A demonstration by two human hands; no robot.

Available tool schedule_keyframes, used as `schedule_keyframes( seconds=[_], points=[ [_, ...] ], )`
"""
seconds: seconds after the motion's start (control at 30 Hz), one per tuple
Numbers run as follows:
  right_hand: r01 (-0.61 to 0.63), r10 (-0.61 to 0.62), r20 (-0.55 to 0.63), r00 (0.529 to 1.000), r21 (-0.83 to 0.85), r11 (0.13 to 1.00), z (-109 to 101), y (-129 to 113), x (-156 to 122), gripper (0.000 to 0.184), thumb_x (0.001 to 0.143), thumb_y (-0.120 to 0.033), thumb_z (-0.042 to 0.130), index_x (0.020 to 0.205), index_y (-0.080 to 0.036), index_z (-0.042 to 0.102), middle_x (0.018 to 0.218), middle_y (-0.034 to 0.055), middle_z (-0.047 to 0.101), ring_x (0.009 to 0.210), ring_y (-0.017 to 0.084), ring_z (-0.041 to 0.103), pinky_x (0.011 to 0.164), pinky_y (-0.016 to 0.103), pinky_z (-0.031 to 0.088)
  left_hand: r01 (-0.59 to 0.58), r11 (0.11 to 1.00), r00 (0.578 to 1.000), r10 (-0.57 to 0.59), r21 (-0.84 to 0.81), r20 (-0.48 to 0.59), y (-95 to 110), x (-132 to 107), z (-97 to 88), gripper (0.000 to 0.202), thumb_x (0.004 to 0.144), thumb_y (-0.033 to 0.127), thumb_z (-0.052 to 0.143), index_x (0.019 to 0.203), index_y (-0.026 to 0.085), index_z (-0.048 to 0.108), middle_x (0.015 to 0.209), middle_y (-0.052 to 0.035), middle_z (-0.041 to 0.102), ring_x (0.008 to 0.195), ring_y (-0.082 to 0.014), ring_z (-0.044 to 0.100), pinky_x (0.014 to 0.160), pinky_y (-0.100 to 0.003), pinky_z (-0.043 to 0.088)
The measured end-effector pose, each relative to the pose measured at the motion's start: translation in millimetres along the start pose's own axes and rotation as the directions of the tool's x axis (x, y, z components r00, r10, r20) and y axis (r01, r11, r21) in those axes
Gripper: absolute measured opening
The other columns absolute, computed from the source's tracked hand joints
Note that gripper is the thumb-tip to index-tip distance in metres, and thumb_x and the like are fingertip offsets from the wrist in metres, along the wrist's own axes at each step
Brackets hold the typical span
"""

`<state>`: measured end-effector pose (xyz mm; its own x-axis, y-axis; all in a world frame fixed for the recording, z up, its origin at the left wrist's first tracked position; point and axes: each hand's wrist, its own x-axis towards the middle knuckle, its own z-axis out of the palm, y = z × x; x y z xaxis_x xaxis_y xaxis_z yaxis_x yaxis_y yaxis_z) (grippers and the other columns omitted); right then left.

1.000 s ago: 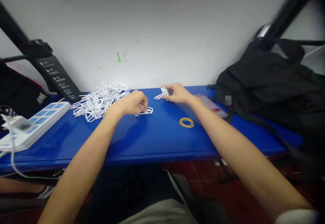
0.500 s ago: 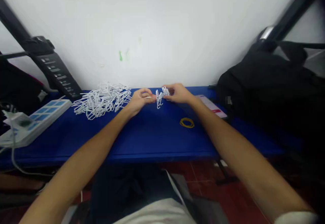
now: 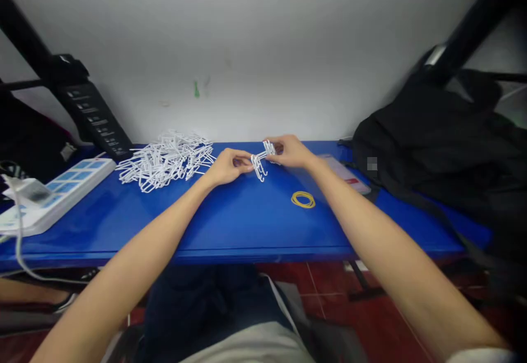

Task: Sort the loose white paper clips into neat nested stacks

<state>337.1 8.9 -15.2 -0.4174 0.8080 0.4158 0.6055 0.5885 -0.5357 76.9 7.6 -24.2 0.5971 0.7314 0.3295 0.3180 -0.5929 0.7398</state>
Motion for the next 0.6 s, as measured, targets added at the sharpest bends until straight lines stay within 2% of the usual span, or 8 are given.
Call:
schedule_keyframes(
  seconds=[0.1, 0.3, 0.6],
  points=[
    [0.04, -0.039, 0.003, 0.999, -0.035, 0.999, 0, 1, 0, 0.035, 0.079, -0.03, 0.073, 0.11, -0.014, 0.078, 0.085, 0.0039, 0.077, 0.076, 0.021, 0.067, 0.072, 0.029, 0.048, -0.029, 0.999, 0.999, 0.028, 0.035, 0.034, 1, -1, -5.7, 0.027, 0.081, 0.03, 0.079, 0.102, 0.013, 0.083, 0.091, -0.0092, 0.083, 0.082, -0.0223, 0.074, 0.082, -0.034, 0.056],
    [0.017, -0.017, -0.015, 1.0, -0.026, 1.0, 2, 8, 1, 0.046, 0.078, -0.03, 0.074, 0.122, -0.015, 0.077, 0.09, 0.0049, 0.079, 0.077, 0.022, 0.069, 0.075, 0.031, 0.051, -0.064, 0.996, 0.997, 0.061, 0.063, 0.051, 4, -2, -12.1, 0.022, 0.083, 0.024, 0.075, 0.102, 0.015, 0.082, 0.095, -0.0081, 0.083, 0.09, -0.0227, 0.075, 0.088, -0.034, 0.057],
    [0.027, -0.027, 0.005, 1.0, -0.019, 0.999, -1, 0, -1, 0.035, 0.079, -0.028, 0.073, 0.112, -0.016, 0.077, 0.087, 0.0039, 0.079, 0.077, 0.022, 0.07, 0.073, 0.03, 0.051, -0.064, 0.995, 0.99, 0.054, 0.078, 0.127, 5, -4, -9.4, 0.022, 0.083, 0.033, 0.078, 0.096, 0.016, 0.083, 0.094, -0.0069, 0.084, 0.087, -0.023, 0.074, 0.087, -0.034, 0.056]
  ],
)
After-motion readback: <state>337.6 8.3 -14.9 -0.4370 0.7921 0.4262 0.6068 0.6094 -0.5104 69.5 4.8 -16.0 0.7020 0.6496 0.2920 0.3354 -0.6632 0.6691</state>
